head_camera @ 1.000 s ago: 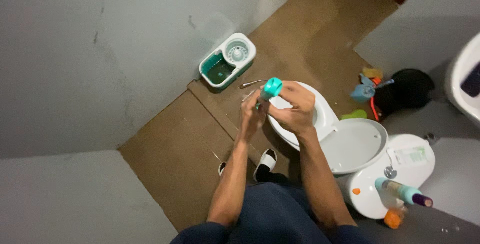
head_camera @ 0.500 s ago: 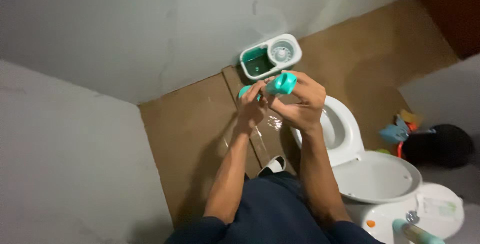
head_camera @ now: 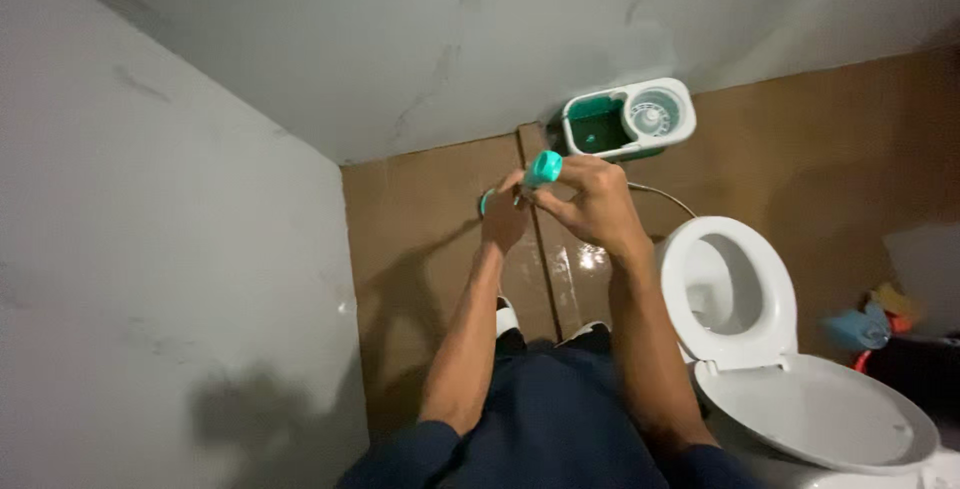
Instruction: The person assembles a mop by connecting the handle pieces and attaching the mop head, then places it into a spinner bucket and spins it manually.
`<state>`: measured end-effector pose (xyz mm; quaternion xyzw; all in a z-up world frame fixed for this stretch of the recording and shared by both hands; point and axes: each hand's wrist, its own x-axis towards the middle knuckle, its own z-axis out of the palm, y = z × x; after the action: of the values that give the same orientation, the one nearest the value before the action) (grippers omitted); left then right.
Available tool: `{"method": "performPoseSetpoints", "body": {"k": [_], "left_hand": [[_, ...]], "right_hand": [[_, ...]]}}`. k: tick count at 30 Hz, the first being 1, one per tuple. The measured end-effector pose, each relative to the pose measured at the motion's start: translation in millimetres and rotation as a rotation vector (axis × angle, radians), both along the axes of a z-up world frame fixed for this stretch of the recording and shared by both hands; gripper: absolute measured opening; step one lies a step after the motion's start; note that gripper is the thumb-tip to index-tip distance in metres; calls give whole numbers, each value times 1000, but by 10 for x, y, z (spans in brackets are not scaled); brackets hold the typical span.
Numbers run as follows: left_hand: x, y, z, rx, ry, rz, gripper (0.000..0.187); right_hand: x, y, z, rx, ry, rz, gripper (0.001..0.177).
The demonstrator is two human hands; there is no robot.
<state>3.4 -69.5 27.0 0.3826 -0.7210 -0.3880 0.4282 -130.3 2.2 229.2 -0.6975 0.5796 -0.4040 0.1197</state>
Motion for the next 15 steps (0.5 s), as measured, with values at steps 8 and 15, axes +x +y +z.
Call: {"method": "performPoseSetpoints", "body": {"k": [8,15], "left_hand": [[129,-196,-569,-5,-112,63,17],[-14,-571,-411,-152,76,112,24]], "right_hand": [[288,-250,-220,-37,-78,-21,24],[109,-651,-346,-141,-75,0,25]]}}
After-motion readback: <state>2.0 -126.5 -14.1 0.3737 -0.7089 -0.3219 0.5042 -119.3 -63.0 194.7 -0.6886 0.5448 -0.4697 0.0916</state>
